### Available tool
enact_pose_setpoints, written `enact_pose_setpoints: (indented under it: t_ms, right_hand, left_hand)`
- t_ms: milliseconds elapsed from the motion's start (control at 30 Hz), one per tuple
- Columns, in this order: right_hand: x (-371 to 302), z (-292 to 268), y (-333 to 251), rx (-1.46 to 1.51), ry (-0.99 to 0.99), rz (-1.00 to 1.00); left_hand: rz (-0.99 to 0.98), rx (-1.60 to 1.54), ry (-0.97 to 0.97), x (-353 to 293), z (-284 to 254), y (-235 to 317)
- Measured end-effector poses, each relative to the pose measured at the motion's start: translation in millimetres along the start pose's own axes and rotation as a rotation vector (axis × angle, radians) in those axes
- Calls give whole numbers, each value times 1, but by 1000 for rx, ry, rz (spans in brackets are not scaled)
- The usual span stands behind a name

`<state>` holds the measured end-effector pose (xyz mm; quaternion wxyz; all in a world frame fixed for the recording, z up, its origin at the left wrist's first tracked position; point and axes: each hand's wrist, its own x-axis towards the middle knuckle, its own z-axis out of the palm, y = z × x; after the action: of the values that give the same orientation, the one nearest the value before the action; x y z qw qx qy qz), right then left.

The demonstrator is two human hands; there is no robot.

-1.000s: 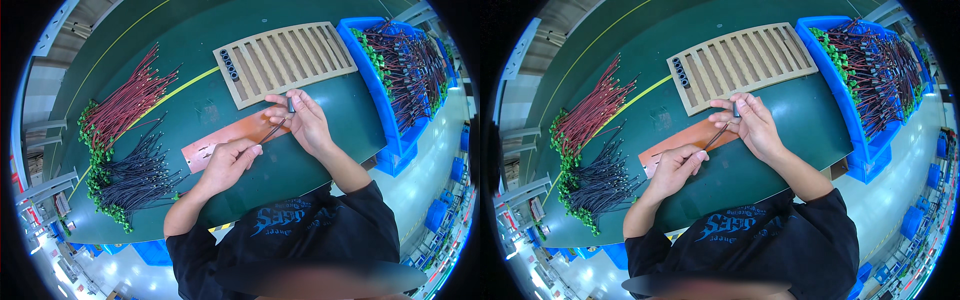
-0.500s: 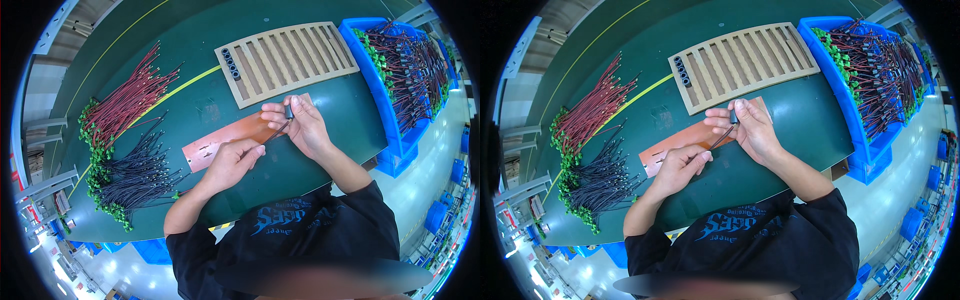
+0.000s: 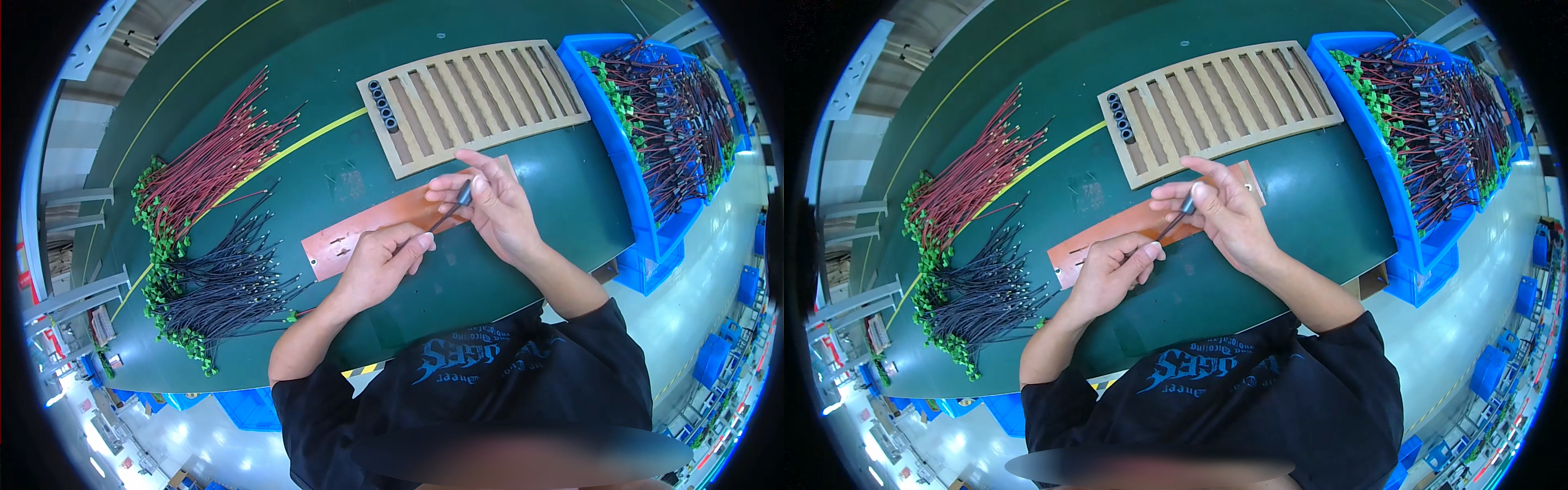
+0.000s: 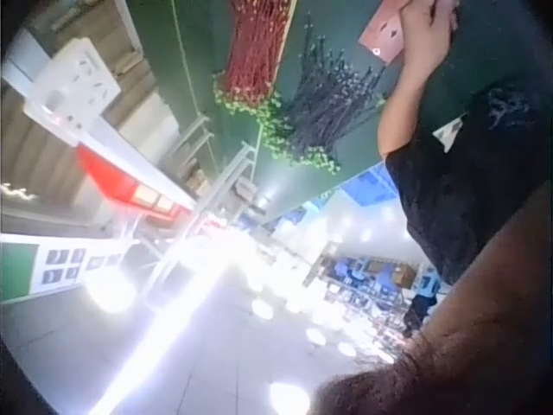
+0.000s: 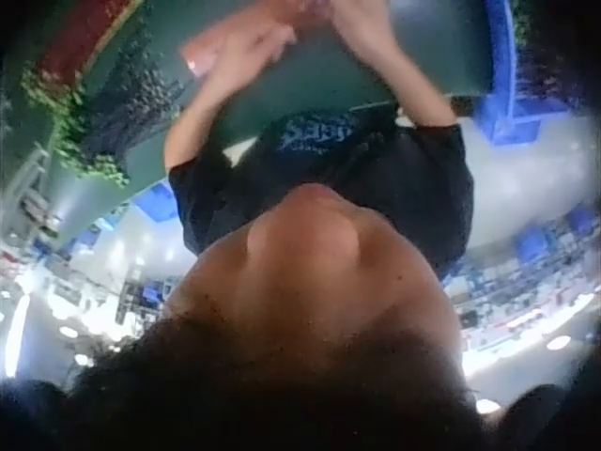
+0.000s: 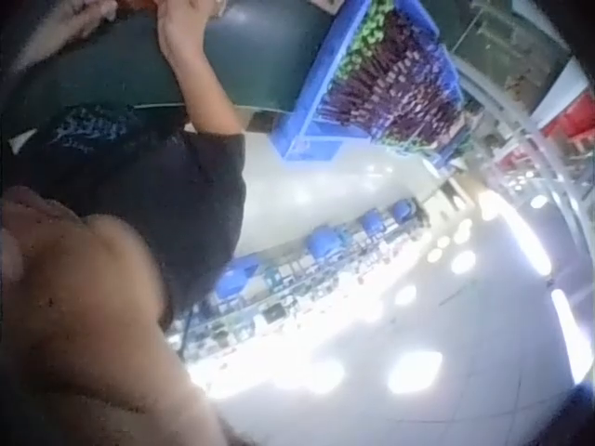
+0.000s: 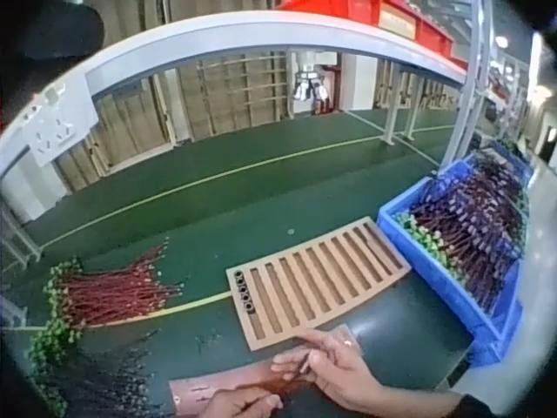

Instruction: The person assembles electronic components by sliding colored wires into an electronic housing unit by hand.

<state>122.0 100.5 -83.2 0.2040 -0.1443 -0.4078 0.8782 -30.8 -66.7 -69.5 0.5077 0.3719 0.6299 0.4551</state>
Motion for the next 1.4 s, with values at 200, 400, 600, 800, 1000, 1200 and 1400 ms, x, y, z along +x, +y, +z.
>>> enact_pose_setpoints:
  t_ms: [200, 400, 600, 800, 1000, 1200, 1400]
  right_hand:
    - [-12, 11, 17, -239, -162, 10]
    - [-12, 4, -10, -390, -42, -208]
    - [-11, -7, -21, -204, -28, -349]
    - [-28, 36, 27, -273, -429, 39]
    - [-10, 27, 25, -238, -243, -210]
    - [-14, 33, 25, -325, -260, -236]
    - [-22, 38, 33, -304, -240, -205]
  left_hand:
    - [1, -107, 30, -6, 8, 4]
    - [-61, 82, -83, -20, -5, 32]
    - [50, 189, -94, -39, -16, 12]
    - [-1, 190, -152, -52, -24, 16]
    - [169, 209, -4, -107, -69, -12]
    - [29, -297, 177, -129, -70, -41]
    - [203, -1, 281, -131, -72, -42]
